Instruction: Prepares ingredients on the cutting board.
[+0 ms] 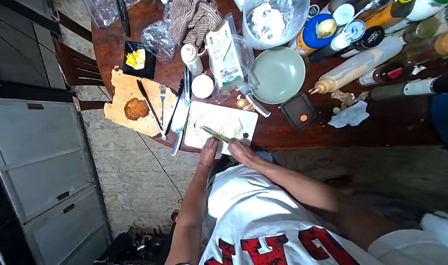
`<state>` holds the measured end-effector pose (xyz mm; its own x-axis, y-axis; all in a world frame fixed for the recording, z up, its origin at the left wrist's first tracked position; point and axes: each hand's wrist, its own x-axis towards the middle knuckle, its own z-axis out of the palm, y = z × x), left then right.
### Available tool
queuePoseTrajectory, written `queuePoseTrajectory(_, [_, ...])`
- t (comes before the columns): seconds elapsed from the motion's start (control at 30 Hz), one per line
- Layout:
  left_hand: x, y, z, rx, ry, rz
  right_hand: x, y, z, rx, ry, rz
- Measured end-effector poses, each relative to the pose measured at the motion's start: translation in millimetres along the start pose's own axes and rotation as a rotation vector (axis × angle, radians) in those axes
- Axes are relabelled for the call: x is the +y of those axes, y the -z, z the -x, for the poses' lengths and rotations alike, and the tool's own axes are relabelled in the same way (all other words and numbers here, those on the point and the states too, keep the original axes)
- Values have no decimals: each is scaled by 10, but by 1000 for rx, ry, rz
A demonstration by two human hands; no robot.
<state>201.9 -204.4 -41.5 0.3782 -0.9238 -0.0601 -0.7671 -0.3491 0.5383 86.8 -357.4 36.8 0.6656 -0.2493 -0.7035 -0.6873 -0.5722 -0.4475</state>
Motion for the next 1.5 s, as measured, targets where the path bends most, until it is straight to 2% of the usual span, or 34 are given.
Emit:
queuePoseTrajectory(0.17, [6,8,0,13,9,18,-21,-64,-150,59,17,-8])
queuePoseTrajectory(0.4, [-23,5,15,3,-8,13,-63,92,124,-5,0,-14])
queuePoseTrajectory(0.6, [-10,3,6,23,9,28,-21,-105,-145,55,10,27])
queuePoseTrajectory(0.77, [-32,-58,56,-9,5,10,24,-78,-290,55,8,-101])
queuePoseTrajectory(0.93, [-34,-15,40,-7,-16,6,10,24,-111,89,46,-53])
queuePoseTrajectory(1.17, [-45,6,47,11,-29,-1,-44,72,140,-2,5,24])
queuePoseTrajectory(1.4, [-54,-9,40,25,-23,23,-9,-130,-203,73,37,33])
queuePoseTrajectory(1.5, [-38,9,32,-6,-4,37,-52,-65,-206,77,39,0])
